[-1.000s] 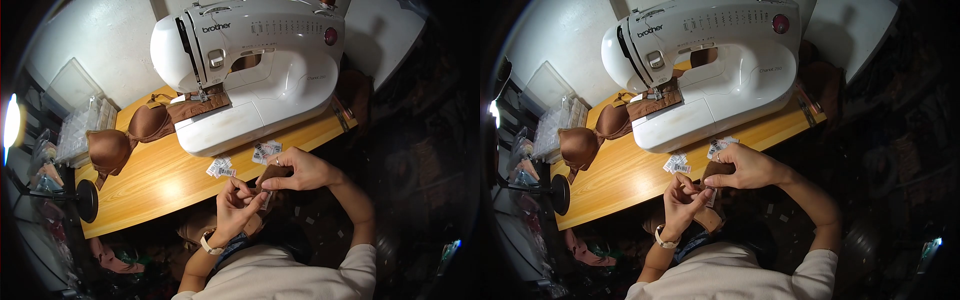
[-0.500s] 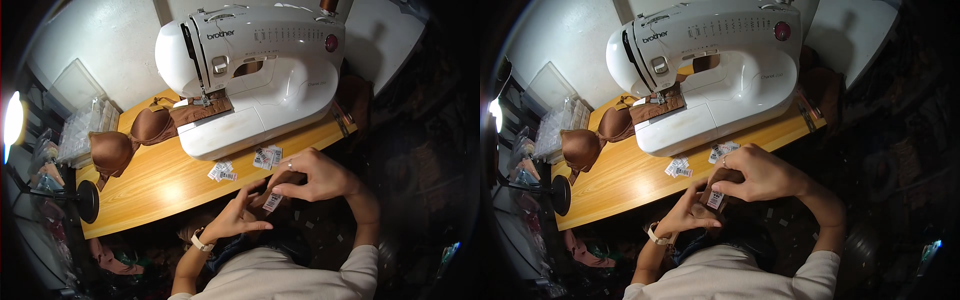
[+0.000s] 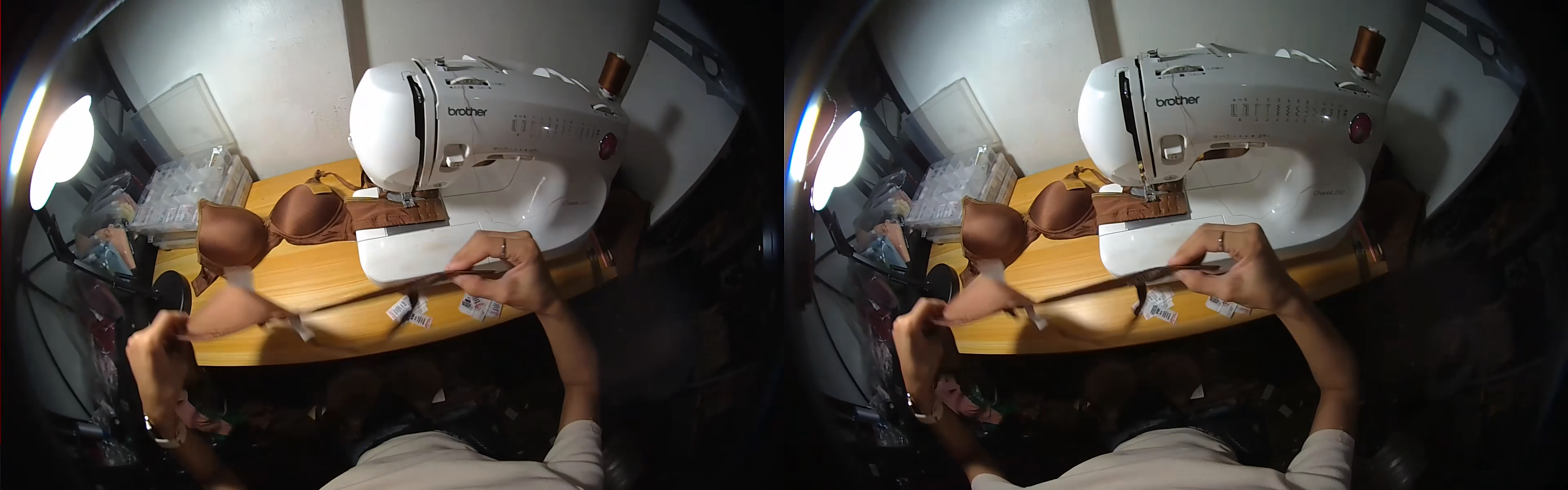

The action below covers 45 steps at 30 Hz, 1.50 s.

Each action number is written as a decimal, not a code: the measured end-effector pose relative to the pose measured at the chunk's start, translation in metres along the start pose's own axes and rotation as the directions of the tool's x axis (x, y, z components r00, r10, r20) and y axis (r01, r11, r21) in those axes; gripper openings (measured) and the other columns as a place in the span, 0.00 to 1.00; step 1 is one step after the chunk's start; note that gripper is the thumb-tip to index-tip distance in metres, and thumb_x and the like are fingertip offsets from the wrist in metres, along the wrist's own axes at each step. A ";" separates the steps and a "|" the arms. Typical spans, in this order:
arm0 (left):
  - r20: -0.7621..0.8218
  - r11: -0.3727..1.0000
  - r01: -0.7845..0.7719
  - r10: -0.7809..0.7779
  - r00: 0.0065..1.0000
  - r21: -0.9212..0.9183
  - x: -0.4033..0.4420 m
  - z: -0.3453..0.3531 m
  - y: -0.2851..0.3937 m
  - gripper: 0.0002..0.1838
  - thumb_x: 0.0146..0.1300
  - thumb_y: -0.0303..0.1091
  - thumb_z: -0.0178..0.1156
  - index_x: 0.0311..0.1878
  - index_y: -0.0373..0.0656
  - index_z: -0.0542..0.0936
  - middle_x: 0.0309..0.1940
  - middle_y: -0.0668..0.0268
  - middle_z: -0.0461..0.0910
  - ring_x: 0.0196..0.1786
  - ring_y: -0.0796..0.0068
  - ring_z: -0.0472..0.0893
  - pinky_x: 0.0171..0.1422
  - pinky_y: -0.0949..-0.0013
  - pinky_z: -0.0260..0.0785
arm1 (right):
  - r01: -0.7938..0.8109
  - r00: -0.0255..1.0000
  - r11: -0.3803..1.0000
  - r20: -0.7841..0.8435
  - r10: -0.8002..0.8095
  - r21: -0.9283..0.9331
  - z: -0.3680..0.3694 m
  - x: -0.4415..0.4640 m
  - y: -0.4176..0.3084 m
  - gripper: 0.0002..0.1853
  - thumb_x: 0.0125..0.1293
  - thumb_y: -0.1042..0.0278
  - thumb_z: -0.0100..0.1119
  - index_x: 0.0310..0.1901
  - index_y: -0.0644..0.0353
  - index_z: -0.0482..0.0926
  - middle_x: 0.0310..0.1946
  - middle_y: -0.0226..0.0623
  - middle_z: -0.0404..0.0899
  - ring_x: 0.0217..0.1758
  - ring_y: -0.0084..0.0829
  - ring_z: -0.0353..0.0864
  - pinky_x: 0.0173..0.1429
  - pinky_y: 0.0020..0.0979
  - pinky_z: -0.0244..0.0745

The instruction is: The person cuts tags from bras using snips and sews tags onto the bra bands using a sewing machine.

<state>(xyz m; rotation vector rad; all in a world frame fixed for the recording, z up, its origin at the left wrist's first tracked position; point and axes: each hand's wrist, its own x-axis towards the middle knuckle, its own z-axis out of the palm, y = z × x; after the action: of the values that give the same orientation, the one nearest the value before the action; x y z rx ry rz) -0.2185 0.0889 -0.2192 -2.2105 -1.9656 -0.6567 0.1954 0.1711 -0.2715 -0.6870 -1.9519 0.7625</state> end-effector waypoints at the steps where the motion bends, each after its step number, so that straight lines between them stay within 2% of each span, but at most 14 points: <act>1: -0.223 0.991 0.061 -0.033 0.974 0.121 0.018 0.001 0.001 0.13 0.49 0.17 0.57 0.38 0.42 0.79 0.29 0.58 0.82 0.32 0.61 0.83 0.33 0.68 0.72 | 0.126 0.990 0.987 -0.058 -0.132 -0.097 0.012 0.009 0.010 0.07 0.47 0.83 0.64 0.31 0.65 0.81 0.29 0.35 0.82 0.33 0.27 0.82 0.39 0.25 0.76; 3: -0.567 0.972 0.034 0.106 0.817 0.231 0.055 0.021 -0.006 0.15 0.52 0.17 0.56 0.42 0.43 0.80 0.36 0.60 0.83 0.39 0.63 0.83 0.41 0.68 0.74 | 0.343 0.900 0.817 -0.087 -0.427 -0.464 0.026 0.027 0.026 0.07 0.46 0.81 0.65 0.30 0.65 0.80 0.33 0.37 0.82 0.36 0.33 0.81 0.40 0.30 0.77; 6: -0.553 0.917 -0.046 0.278 0.786 0.396 0.090 0.064 0.008 0.16 0.48 0.14 0.53 0.40 0.40 0.80 0.46 0.62 0.81 0.48 0.64 0.81 0.50 0.68 0.73 | 0.364 0.869 0.583 0.039 -0.494 -0.726 0.030 0.034 0.051 0.05 0.50 0.78 0.63 0.31 0.66 0.81 0.34 0.38 0.82 0.39 0.34 0.81 0.43 0.32 0.77; 11: -0.148 0.887 -0.259 0.336 0.930 0.382 0.074 0.159 0.013 0.11 0.57 0.22 0.50 0.43 0.35 0.76 0.53 0.53 0.76 0.62 0.55 0.71 0.67 0.56 0.61 | 0.268 0.946 0.692 0.046 -0.322 -0.670 0.030 0.023 0.066 0.05 0.52 0.80 0.60 0.32 0.66 0.81 0.36 0.41 0.82 0.42 0.36 0.81 0.45 0.33 0.77; 16: 0.413 0.913 -0.382 0.297 0.861 0.140 0.040 0.161 0.020 0.29 0.50 0.20 0.54 0.60 0.26 0.66 0.65 0.43 0.60 0.72 0.52 0.54 0.77 0.55 0.40 | 0.137 0.990 0.870 0.090 -0.107 -0.474 0.019 0.022 0.054 0.08 0.54 0.79 0.61 0.38 0.67 0.82 0.41 0.44 0.82 0.49 0.39 0.79 0.54 0.34 0.75; 18: 0.157 0.925 -0.364 0.346 0.925 0.106 0.029 0.154 0.050 0.24 0.56 0.25 0.55 0.58 0.30 0.68 0.56 0.50 0.70 0.64 0.52 0.65 0.70 0.55 0.53 | 0.114 0.992 0.882 0.095 -0.079 -0.457 0.018 0.021 0.056 0.09 0.56 0.77 0.60 0.39 0.67 0.82 0.44 0.45 0.81 0.51 0.39 0.78 0.56 0.35 0.73; 21: -0.082 0.902 -0.262 0.249 0.965 -0.343 0.006 0.161 0.127 0.12 0.51 0.25 0.64 0.41 0.41 0.82 0.27 0.62 0.74 0.31 0.64 0.72 0.34 0.64 0.66 | 0.101 0.995 0.872 0.061 -0.082 -0.479 0.020 0.014 0.051 0.10 0.57 0.76 0.60 0.41 0.66 0.82 0.45 0.44 0.81 0.51 0.39 0.78 0.57 0.34 0.72; 25: 0.007 0.809 -0.267 0.317 0.948 -0.523 -0.009 0.207 0.207 0.09 0.59 0.36 0.61 0.41 0.45 0.82 0.23 0.63 0.76 0.22 0.61 0.78 0.22 0.63 0.67 | 0.015 0.996 0.940 -0.073 -0.043 -0.341 0.011 -0.014 0.011 0.12 0.57 0.77 0.61 0.44 0.65 0.81 0.45 0.41 0.81 0.51 0.38 0.79 0.53 0.31 0.75; 30: 0.096 0.874 -0.210 0.278 0.956 -0.438 0.007 0.246 0.252 0.08 0.61 0.34 0.54 0.41 0.46 0.79 0.29 0.61 0.79 0.26 0.56 0.80 0.26 0.57 0.68 | -0.333 0.788 0.884 0.612 0.069 0.328 -0.037 -0.093 -0.009 0.09 0.58 0.75 0.63 0.41 0.63 0.82 0.38 0.38 0.83 0.42 0.33 0.82 0.50 0.31 0.75; 32: 0.029 0.849 -0.256 0.303 0.952 -0.462 0.005 0.250 0.252 0.08 0.58 0.31 0.55 0.40 0.47 0.79 0.27 0.62 0.79 0.25 0.58 0.80 0.25 0.59 0.67 | -0.571 0.622 0.798 0.738 0.264 0.196 -0.038 -0.140 0.027 0.11 0.62 0.68 0.60 0.44 0.62 0.82 0.39 0.38 0.83 0.45 0.31 0.81 0.51 0.30 0.75; 36: -0.052 0.853 -0.296 0.304 0.951 -0.430 0.000 0.232 0.250 0.10 0.58 0.32 0.58 0.44 0.48 0.81 0.23 0.64 0.76 0.22 0.62 0.78 0.23 0.63 0.65 | -0.851 0.326 0.407 0.272 0.905 -0.333 0.004 -0.283 0.161 0.21 0.60 0.66 0.60 0.55 0.59 0.76 0.51 0.43 0.78 0.56 0.36 0.75 0.60 0.36 0.69; 39: -0.103 0.829 -0.361 0.352 0.930 -0.427 0.000 0.209 0.243 0.10 0.58 0.32 0.62 0.43 0.46 0.82 0.21 0.64 0.77 0.21 0.64 0.77 0.24 0.65 0.65 | -0.777 0.623 0.628 0.087 0.777 -0.045 0.059 -0.345 0.222 0.26 0.57 0.68 0.58 0.60 0.57 0.70 0.59 0.41 0.72 0.60 0.39 0.71 0.63 0.40 0.67; 43: -0.097 0.612 -0.280 0.315 0.944 -0.739 -0.010 0.193 0.229 0.14 0.53 0.16 0.62 0.43 0.39 0.83 0.32 0.61 0.84 0.32 0.73 0.83 0.37 0.75 0.74 | -0.830 0.553 0.549 0.025 0.833 0.097 0.069 -0.363 0.225 0.30 0.55 0.65 0.60 0.62 0.58 0.68 0.60 0.42 0.71 0.62 0.42 0.70 0.64 0.41 0.65; 45: 0.181 0.348 0.122 0.143 0.973 -0.929 -0.015 0.178 0.227 0.12 0.54 0.15 0.60 0.42 0.37 0.83 0.33 0.61 0.84 0.36 0.75 0.83 0.40 0.76 0.74 | -0.835 0.548 0.550 0.049 0.835 -0.023 0.071 -0.392 0.244 0.29 0.56 0.62 0.60 0.60 0.57 0.70 0.58 0.44 0.72 0.60 0.43 0.71 0.63 0.41 0.66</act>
<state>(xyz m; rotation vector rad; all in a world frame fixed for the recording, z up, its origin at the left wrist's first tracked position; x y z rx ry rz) 0.0434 0.1045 -0.3396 -2.9614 -1.8354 -2.0895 0.3437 0.0329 -0.6926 -1.6790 -1.5817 1.3607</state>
